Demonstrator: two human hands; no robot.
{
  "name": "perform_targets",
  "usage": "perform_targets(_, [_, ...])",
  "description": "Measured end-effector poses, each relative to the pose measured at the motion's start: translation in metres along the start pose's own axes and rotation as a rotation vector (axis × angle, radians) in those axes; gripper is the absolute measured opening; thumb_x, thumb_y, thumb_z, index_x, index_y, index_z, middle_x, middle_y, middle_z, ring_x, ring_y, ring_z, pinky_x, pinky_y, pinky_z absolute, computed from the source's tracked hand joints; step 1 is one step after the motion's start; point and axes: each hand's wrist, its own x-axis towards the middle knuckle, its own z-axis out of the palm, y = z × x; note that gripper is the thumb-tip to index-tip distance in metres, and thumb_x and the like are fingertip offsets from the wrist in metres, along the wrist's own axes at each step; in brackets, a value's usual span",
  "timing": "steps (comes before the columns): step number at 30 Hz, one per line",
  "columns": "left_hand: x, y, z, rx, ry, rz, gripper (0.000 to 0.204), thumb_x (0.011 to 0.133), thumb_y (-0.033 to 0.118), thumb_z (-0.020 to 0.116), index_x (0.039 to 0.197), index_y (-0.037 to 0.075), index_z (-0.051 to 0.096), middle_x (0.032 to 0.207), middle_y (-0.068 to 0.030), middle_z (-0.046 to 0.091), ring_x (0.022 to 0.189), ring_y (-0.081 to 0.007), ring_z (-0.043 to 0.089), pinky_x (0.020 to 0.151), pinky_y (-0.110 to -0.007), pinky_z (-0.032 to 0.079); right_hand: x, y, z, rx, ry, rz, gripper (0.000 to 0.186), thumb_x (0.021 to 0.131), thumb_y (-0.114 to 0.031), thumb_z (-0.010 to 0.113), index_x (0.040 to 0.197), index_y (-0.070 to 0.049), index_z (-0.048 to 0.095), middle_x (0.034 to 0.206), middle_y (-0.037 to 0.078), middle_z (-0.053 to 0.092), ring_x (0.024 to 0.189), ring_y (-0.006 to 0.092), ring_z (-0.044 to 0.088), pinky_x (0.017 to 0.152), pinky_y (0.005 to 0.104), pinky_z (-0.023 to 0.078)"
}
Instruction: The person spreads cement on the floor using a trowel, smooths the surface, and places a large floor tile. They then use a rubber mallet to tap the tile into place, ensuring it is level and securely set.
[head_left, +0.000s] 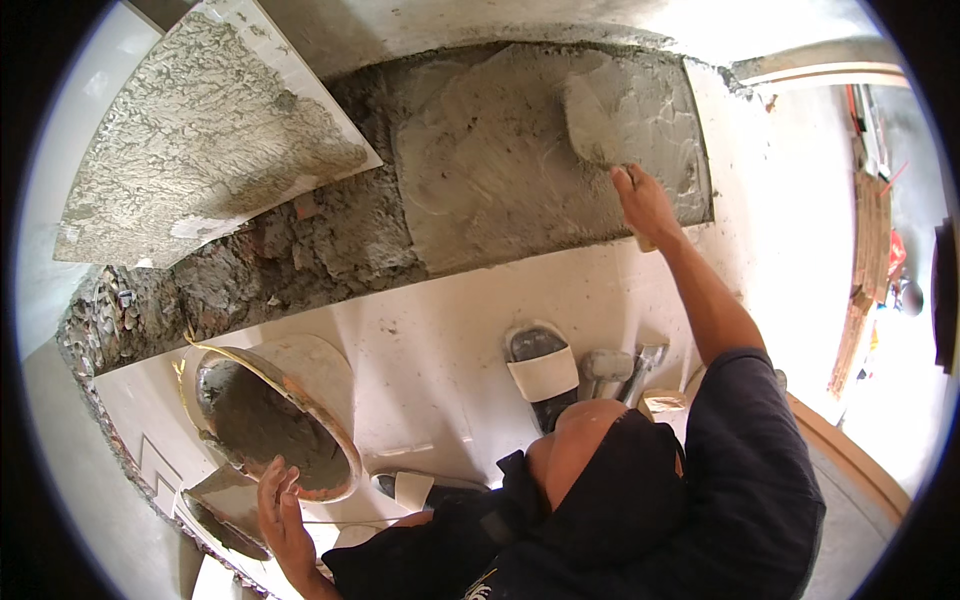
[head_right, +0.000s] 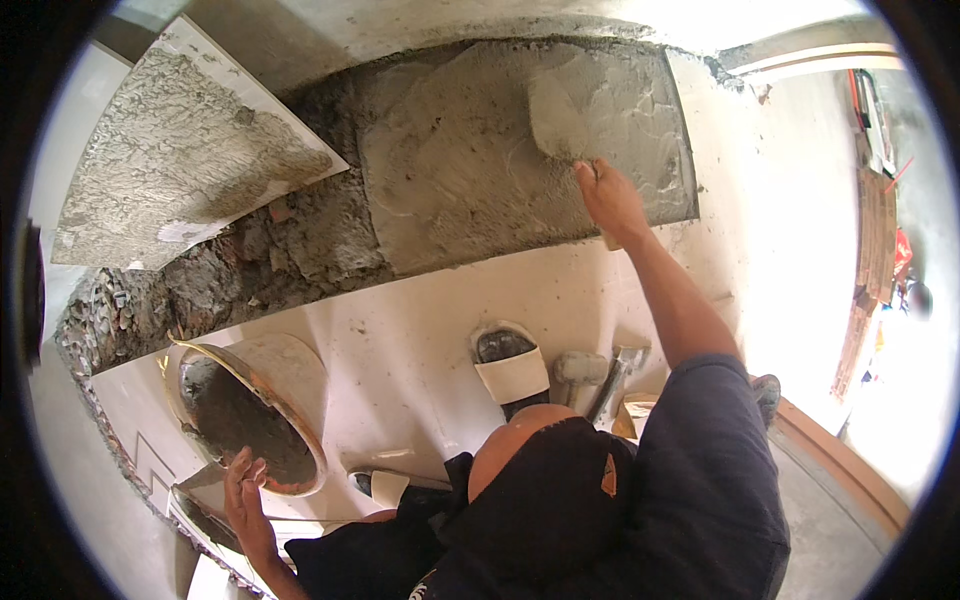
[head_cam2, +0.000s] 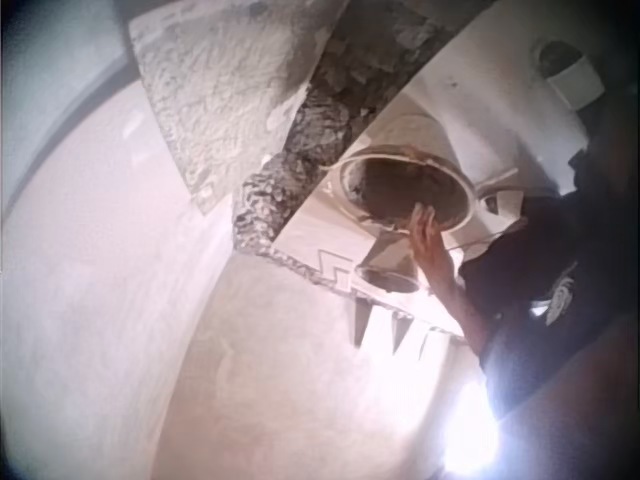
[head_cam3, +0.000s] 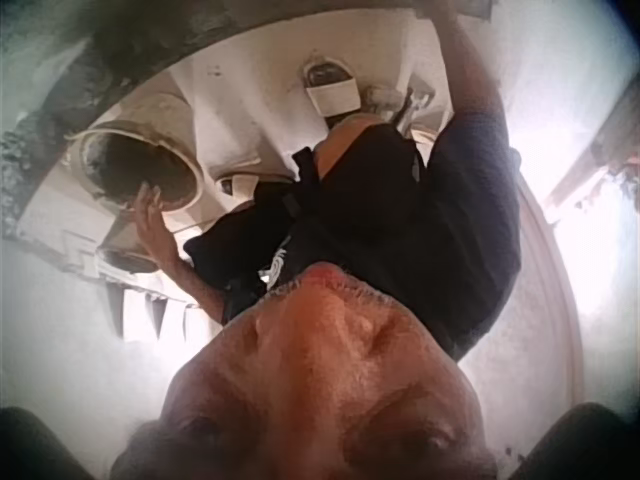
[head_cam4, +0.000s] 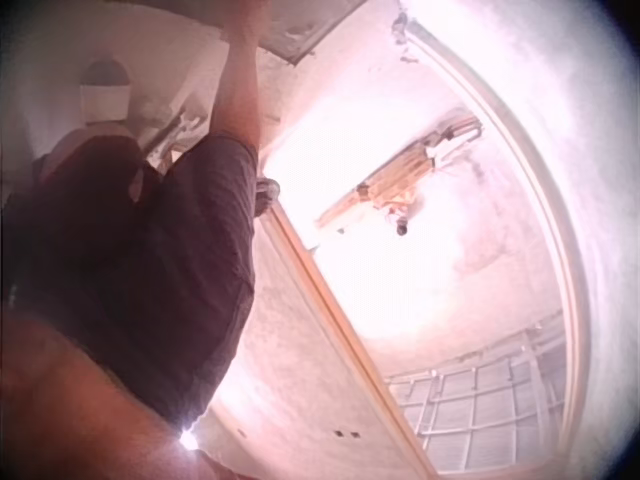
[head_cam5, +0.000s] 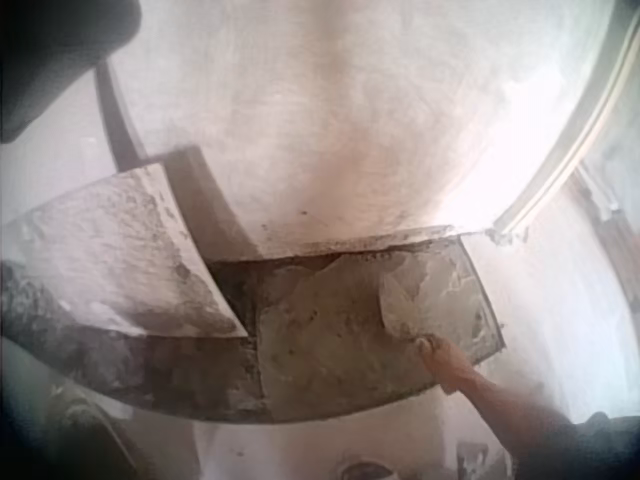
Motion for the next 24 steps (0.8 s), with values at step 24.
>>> perform_targets(24, [-0.021, 0.004, -0.003, -0.046, 0.02, 0.027, 0.037, 0.098, 0.024, 0.05, 0.124, -0.002, 0.055, 0.13, -0.0171, 0.055, 0.113, -0.0269, 0.058, 0.099, -0.039, 0.042, -0.048, -0.154, 0.11, -0.332, -0.114, -0.45, 0.043, 0.096, -0.034, 0.044, 0.13, -0.006, 0.046, 0.115, 0.022, 0.062, 0.101, 0.0417, 0.061, 0.087, 0.0506, 0.047])
